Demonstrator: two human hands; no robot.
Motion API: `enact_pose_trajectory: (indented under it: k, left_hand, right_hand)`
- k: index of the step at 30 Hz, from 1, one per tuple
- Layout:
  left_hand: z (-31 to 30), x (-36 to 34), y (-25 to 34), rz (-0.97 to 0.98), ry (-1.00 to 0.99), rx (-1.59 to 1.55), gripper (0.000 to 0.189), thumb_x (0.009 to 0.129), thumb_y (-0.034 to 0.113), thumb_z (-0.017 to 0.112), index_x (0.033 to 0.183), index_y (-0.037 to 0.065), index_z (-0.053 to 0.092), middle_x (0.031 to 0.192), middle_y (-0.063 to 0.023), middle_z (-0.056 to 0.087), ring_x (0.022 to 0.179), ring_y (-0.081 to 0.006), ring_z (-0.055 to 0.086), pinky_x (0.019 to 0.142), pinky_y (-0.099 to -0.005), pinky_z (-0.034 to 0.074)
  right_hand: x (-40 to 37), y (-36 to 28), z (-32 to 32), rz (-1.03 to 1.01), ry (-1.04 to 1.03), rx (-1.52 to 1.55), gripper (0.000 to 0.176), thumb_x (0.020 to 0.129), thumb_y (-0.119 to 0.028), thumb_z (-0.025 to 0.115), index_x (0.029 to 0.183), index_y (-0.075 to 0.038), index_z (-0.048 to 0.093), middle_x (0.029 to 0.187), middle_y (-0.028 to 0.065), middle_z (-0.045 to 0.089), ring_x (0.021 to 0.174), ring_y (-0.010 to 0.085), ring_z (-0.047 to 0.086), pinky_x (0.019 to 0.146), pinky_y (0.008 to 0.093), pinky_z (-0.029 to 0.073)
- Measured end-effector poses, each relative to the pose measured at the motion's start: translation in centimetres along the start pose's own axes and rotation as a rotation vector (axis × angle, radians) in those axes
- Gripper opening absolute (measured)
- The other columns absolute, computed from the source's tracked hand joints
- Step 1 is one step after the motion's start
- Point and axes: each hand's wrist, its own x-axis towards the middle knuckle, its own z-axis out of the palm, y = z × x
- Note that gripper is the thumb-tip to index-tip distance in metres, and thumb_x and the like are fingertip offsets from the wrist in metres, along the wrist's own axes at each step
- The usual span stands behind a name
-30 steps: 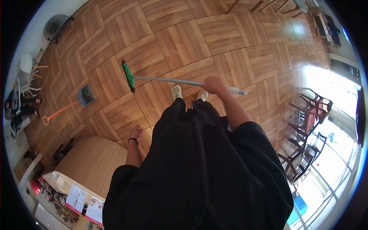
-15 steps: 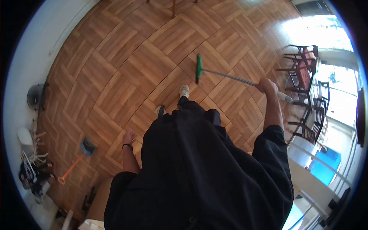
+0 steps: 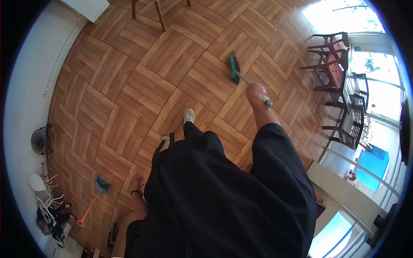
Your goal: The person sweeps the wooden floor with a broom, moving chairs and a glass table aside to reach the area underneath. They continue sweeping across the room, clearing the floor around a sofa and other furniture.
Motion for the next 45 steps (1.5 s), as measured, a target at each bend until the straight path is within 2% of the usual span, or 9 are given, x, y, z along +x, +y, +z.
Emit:
enact_pose_trajectory:
  k: [8,11,21,26,29,32,35,43,45]
  left_hand:
    - [1.9,4.2,-9.8,0.006,-0.04,0.247,0.05,0.089,0.04,0.044,0.118,-0.001,0.051,0.109,-0.0127,0.06,0.101,-0.0268,0.055,0.088,-0.0389,0.041]
    - [2.3,7.6,-14.4,0.259,-0.169,0.531,0.047,0.091,0.037,0.04,0.116,-0.001,0.052,0.11,-0.0145,0.059,0.105,-0.0288,0.053,0.088,-0.0394,0.041]
    - [4.9,-3.8,-6.5,-0.118,0.099,-0.232,0.04,0.083,0.038,0.051,0.108,0.007,0.054,0.095,-0.0078,0.06,0.089,-0.019,0.057,0.079,-0.0363,0.041]
    - [5.8,-4.7,-7.9,-0.176,0.125,-0.292,0.043,0.084,0.039,0.052,0.109,0.004,0.054,0.096,-0.0095,0.061,0.09,-0.0194,0.057,0.079,-0.0361,0.041]
    - [7.5,-4.0,-10.5,-0.044,0.061,0.037,0.043,0.084,0.04,0.052,0.107,0.004,0.057,0.095,-0.0094,0.061,0.09,-0.0195,0.056,0.077,-0.0349,0.042]
    - [8.8,-2.0,-13.6,0.045,0.004,0.263,0.043,0.085,0.04,0.051,0.107,0.004,0.057,0.096,-0.0096,0.061,0.091,-0.0193,0.056,0.077,-0.0341,0.042]
    - [8.5,0.3,-14.0,0.094,-0.037,0.368,0.044,0.085,0.041,0.05,0.107,0.004,0.057,0.098,-0.0098,0.061,0.092,-0.019,0.056,0.076,-0.0333,0.042]
    - [5.6,5.4,-0.5,-0.147,-0.124,-0.047,0.046,0.086,0.042,0.048,0.109,0.004,0.057,0.103,-0.0103,0.061,0.094,-0.0181,0.057,0.075,-0.0312,0.042]
    - [4.8,5.5,4.8,-0.03,-0.114,0.047,0.047,0.085,0.042,0.049,0.112,0.004,0.054,0.1,-0.009,0.061,0.092,-0.0178,0.056,0.073,-0.0297,0.042]
  right_hand:
    - [-13.2,-11.2,-3.2,-0.482,0.026,-0.256,0.01,0.07,-0.015,0.064,0.077,-0.015,0.071,0.077,0.0006,0.068,0.071,0.0208,0.066,0.044,0.0369,0.044]
    - [-15.6,-16.6,-1.3,-0.659,-0.019,-0.215,0.011,0.071,-0.015,0.063,0.079,-0.014,0.07,0.077,0.0011,0.068,0.072,0.0204,0.067,0.044,0.0362,0.044]
    - [-19.1,-30.0,0.5,-1.04,-0.287,-0.115,0.027,0.083,-0.026,0.054,0.1,-0.009,0.067,0.101,0.0107,0.066,0.093,0.0274,0.063,0.068,0.0431,0.05]
    - [-15.5,-24.8,-2.6,-0.991,-0.306,-0.037,0.049,0.085,-0.049,0.049,0.099,-0.005,0.066,0.1,0.0159,0.064,0.097,0.031,0.061,0.078,0.0448,0.047]
    - [-7.9,-20.1,-1.2,-1.078,-0.293,-0.109,0.06,0.083,-0.058,0.046,0.088,-0.001,0.066,0.089,0.0206,0.064,0.088,0.0378,0.061,0.075,0.0442,0.047]
    - [-3.4,-11.6,-5.1,-1.075,-0.343,-0.131,0.061,0.085,-0.055,0.045,0.075,0.002,0.064,0.08,0.0226,0.063,0.079,0.0365,0.061,0.071,0.0454,0.045]
    - [-3.1,-3.7,-12.7,-0.784,-0.414,-0.152,0.054,0.084,-0.05,0.05,0.081,0.001,0.066,0.086,0.0234,0.063,0.082,0.0363,0.061,0.074,0.0437,0.046]
    - [-2.5,3.2,-19.1,-0.307,0.009,-0.221,0.031,0.084,-0.031,0.052,0.092,-0.005,0.068,0.096,0.0186,0.064,0.092,0.0326,0.063,0.078,0.041,0.049]
    - [-1.4,2.0,-19.1,-0.271,0.07,-0.238,0.025,0.083,-0.022,0.051,0.093,-0.006,0.068,0.097,0.0173,0.065,0.093,0.0308,0.063,0.078,0.0401,0.05]
